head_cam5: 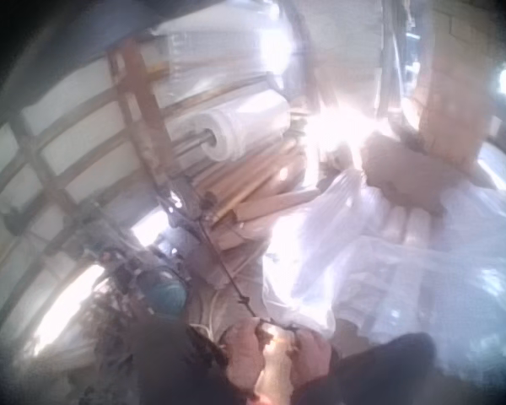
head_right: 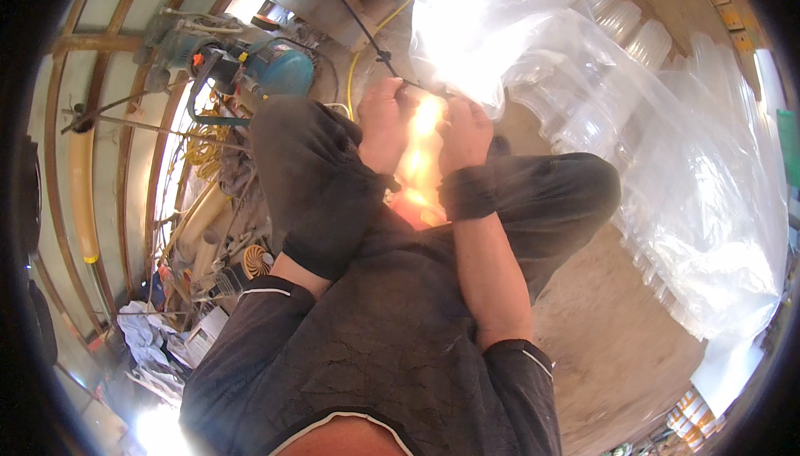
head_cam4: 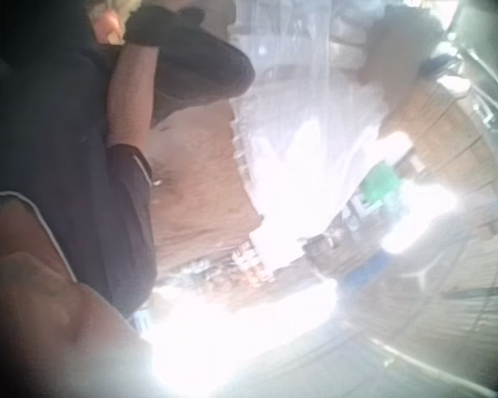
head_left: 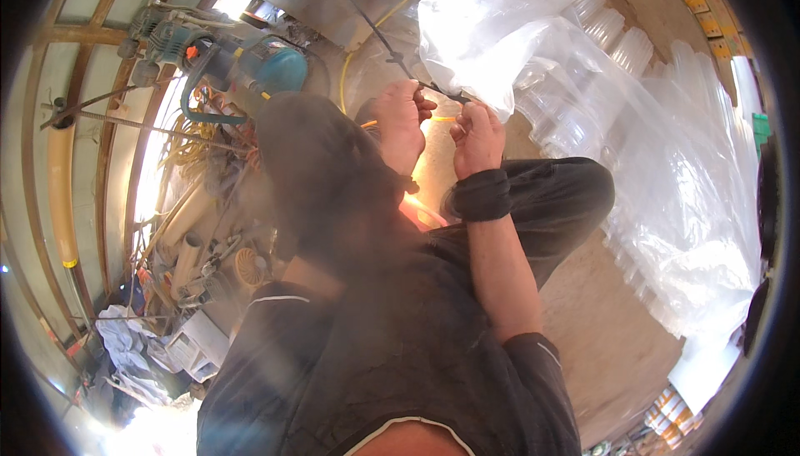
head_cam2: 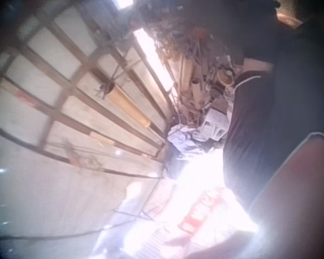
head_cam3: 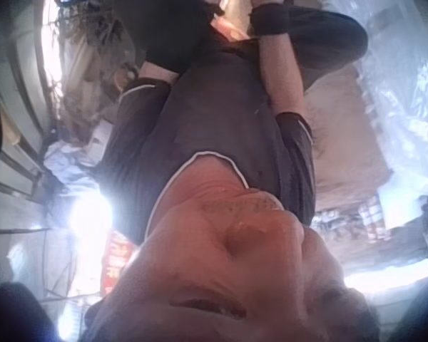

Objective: The person sits on the floor and inflates a large clear air cushion sheet by hand. They use a yellow tube to blow air into the sheet and then seal it with a black zip tie. The person then smooths and adjusts the inflated sheet.

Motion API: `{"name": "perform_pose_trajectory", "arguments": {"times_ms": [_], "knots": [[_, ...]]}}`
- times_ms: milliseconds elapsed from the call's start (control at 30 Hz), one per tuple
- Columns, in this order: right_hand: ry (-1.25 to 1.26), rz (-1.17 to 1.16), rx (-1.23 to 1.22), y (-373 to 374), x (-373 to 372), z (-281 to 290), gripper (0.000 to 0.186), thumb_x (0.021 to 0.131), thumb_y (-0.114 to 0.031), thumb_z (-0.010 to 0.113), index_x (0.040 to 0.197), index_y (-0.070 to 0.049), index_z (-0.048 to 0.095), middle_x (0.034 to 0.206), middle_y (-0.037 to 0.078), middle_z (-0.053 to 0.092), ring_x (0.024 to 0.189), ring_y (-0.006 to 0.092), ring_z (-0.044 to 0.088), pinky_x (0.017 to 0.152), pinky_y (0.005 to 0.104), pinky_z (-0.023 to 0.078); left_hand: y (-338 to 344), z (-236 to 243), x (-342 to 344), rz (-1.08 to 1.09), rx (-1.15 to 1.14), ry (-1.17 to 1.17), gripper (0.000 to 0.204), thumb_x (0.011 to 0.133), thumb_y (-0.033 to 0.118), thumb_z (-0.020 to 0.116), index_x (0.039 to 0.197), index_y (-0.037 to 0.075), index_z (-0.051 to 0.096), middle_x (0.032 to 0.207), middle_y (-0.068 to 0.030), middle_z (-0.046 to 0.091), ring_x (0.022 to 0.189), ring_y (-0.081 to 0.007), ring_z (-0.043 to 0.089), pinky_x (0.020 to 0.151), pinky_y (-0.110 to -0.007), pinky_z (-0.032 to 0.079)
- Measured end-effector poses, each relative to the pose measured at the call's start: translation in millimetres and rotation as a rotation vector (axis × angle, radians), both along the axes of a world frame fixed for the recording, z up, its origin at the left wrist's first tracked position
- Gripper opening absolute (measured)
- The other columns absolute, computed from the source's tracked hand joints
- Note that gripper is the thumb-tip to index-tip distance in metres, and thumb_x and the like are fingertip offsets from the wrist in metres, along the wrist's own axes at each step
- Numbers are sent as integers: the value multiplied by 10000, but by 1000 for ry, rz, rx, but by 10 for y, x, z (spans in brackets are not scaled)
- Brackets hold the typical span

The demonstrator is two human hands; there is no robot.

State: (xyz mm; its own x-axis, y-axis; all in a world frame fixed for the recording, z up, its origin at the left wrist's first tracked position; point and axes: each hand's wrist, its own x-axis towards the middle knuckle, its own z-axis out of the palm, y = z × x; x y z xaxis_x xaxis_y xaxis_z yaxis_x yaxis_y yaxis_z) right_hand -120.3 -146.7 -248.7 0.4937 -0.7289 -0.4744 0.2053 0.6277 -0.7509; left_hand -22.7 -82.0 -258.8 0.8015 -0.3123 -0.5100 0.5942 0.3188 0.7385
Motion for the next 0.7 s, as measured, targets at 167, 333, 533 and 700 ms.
{"name": "perform_pose_trajectory", "arguments": {"times_ms": [167, 333, 533, 700], "knots": [[323, 130, -1347, 114, -14, 138, 88, 796, -29, 665, 864, -17, 610, 867, 54, 608, 771, 189, 600, 666, 295, 499, -14, -175, -29, -60, 57, -300, 51, 844, 143, 570, 845, 92, 575, 721, -23, 552, 589, -141, 532, 487, -270, 449], [124, 399, -1601, 62, -2, 316, 127, 766, 35, 665, 853, 0, 581, 975, 117, 635, 760, 232, 641, 665, 286, 528, 247, -135, -61, -242, -579, 171, 221, 949, 177, 444, 1074, 30, 552, 956, -54, 598, 858, -171, 563, 791, -284, 443], [-19, 620, -1427, 97, 120, 443, 126, 833, 88, 573, 910, 4, 518, 962, 130, 646, 740, 235, 667, 657, 287, 542, 564, -35, 44, -541, -41, -467, 299, 976, 129, 455, 1235, -11, 508, 1084, -71, 619, 986, -166, 596, 902, -290, 476], [38, 704, -1509, 159, 101, 550, 111, 864, 70, 558, 929, -6, 510, 968, 124, 655, 780, 240, 682, 659, 296, 547, 376, 70, 151, -267, -272, 256, 138, 912, 142, 507, 844, 59, 593, 650, 5, 516, 477, -75, 395, 417, -223, 288]]}}
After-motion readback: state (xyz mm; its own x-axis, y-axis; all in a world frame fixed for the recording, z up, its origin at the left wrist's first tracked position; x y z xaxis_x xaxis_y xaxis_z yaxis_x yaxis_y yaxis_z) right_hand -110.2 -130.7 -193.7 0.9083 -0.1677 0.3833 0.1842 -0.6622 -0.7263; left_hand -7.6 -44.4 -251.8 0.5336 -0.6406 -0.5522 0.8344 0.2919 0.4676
